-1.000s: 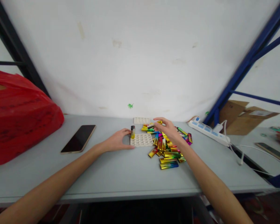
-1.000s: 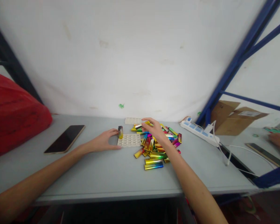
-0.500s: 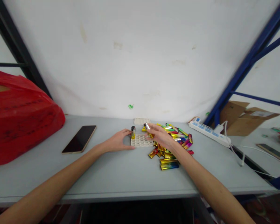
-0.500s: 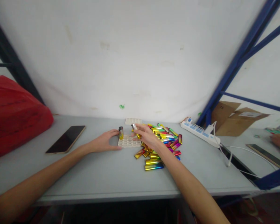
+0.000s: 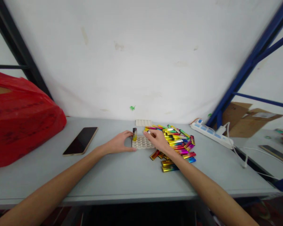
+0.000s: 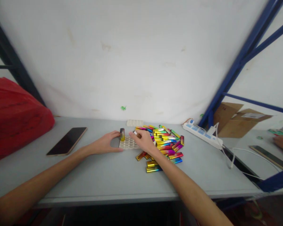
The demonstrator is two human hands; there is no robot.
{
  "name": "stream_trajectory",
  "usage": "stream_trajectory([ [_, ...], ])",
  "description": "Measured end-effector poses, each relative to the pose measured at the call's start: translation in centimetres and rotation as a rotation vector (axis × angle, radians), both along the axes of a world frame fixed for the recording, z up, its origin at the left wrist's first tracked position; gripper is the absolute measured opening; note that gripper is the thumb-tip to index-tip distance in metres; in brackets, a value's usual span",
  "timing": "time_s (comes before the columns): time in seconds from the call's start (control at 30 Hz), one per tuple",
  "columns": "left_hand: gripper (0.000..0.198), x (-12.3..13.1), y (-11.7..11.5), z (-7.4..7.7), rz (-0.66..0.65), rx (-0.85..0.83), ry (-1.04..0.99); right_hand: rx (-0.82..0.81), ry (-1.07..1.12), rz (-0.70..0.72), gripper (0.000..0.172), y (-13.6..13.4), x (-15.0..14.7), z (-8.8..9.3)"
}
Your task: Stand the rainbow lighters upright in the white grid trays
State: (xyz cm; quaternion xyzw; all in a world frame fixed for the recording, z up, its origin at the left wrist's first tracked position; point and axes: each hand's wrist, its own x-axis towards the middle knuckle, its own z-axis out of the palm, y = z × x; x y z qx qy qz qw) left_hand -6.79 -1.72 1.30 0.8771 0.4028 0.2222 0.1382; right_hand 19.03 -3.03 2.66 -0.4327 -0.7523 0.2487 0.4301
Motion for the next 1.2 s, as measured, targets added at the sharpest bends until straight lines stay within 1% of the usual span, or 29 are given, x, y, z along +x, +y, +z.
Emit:
stream_trajectory([
  [0.07,0.071,0.0,0.1,-0.1,0.001,0.001,-0.002,0.043,-0.028,-0.059,0.052,-0.1,-0.1,0.1],
  [0.17,0.072,-0.1,0.1,-0.1,-0.002,0.000,-0.002,0.056,-0.060,-0.130,0.045,-0.1,-0.1,0.2],
  [0.33,0.074,0.0,0.0,0.1,-0.003,-0.017,0.003,0.081,-0.079,-0.168,0.044,0.0,0.0,0.0],
  [0.4,0.074,0.0,0.0,0.1,-0.004,-0.018,0.003,0.094,-0.076,-0.146,0.044,0.0,0.0,0.0],
  [0.5,0.073,0.0,0.0,0.1,0.000,-0.012,0.000,0.109,-0.116,-0.059,0.040,-0.1,0.0,-0.2],
  [0.57,0.074,0.0,0.0,0.0,-0.001,-0.009,-0.004,0.161,-0.165,-0.004,0.038,-0.1,-0.1,-0.2],
  [0.67,0.075,0.0,0.0,0.0,-0.007,-0.021,-0.003,0.250,-0.238,0.041,0.043,-0.1,-0.3,-0.3],
  [0.77,0.075,0.0,0.0,0.0,-0.011,-0.026,-0.006,0.187,-0.283,0.038,0.047,0.0,-0.6,-0.5],
  [0.87,0.074,0.0,0.0,-0.1,-0.021,-0.019,-0.019,0.118,-0.266,0.039,0.046,0.3,-1.1,-0.8],
  [1.03,0.072,0.0,0.0,0.0,-0.033,-0.024,-0.032,0.131,-0.309,0.063,0.040,0.8,-1.8,-1.3],
  [1.2,0.072,-0.1,0.2,-0.2,-0.033,-0.020,-0.033,0.171,-0.429,0.121,0.025,0.9,-2.6,-1.4],
])
